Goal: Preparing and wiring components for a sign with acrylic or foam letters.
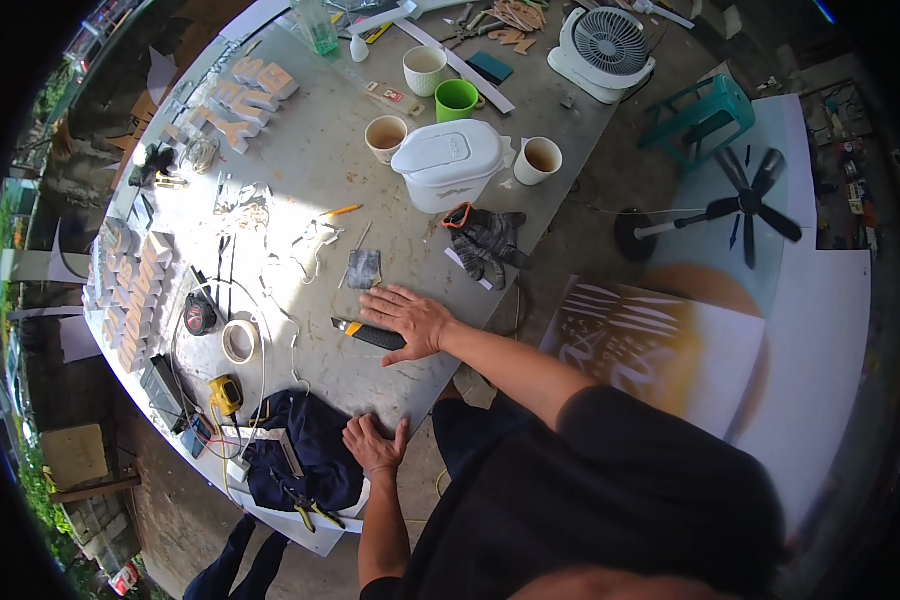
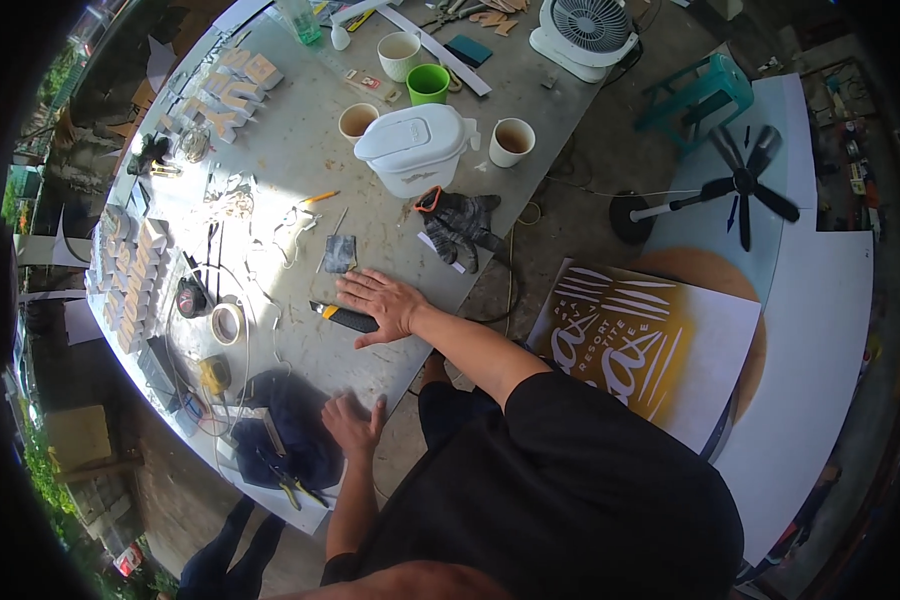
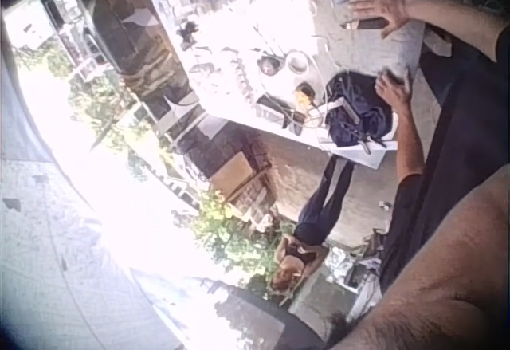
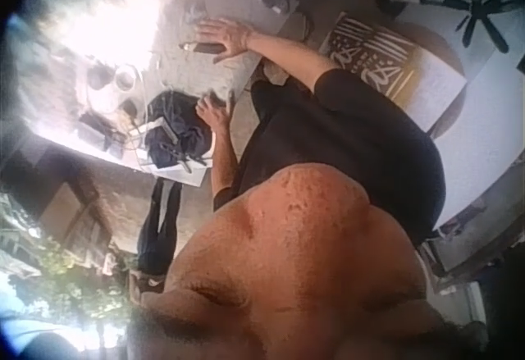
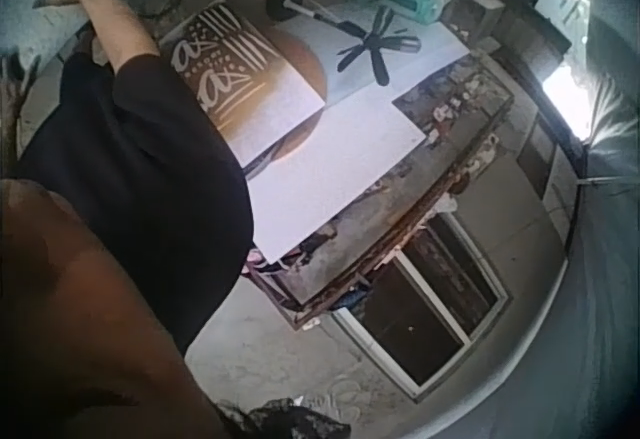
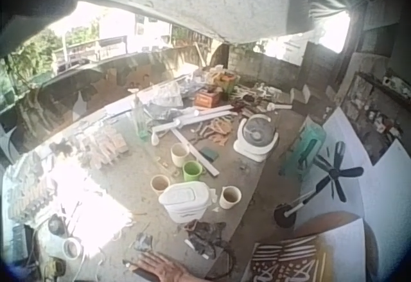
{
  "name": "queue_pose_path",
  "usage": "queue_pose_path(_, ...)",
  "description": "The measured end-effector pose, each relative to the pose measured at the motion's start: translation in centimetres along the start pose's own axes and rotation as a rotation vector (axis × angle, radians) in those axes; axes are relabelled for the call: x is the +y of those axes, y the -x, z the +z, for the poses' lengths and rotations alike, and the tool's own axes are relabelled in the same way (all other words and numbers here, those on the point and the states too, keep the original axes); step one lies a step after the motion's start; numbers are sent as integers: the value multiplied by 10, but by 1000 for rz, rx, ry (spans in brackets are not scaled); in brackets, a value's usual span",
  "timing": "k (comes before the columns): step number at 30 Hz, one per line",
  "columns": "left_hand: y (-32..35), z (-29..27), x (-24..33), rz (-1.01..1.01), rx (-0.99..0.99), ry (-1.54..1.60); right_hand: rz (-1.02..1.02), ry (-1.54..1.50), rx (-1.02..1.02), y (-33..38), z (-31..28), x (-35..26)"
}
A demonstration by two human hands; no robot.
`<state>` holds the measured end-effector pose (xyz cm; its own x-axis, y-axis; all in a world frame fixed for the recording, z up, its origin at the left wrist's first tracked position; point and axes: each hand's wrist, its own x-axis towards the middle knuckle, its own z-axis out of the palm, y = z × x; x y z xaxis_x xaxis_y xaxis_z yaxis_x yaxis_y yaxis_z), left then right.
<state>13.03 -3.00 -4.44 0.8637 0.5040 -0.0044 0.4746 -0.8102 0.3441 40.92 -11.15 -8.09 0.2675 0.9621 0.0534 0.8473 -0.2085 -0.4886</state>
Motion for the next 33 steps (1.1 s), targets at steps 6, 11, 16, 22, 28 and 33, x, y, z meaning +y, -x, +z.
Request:
queue_pose_path(6, 10, 4, -8, -91, 17, -59, 2, -7, -31, -4, -1, -8)
queue_pose_path(11, 8, 4, -9, -85, 12, -29, 7, 18, -22, -4, -1, -5)
queue_pose_path(16, 9, 2, -4, -118, 22, -43, -28, 30, -13, -4, 0, -2)
queue_pose_path(22, 13, -2, -6, -170, 13, -18, -18, 27, -17, -7, 1, -7)
queue_pose_path(28, 9, -1, -10, -145, 22, 8, -36, 70, -16, -11, -1, -5)
queue_pose_path(33, 12, -2, -10, -154, 48, -15, -14, 68, -42, -9, 0, -7)
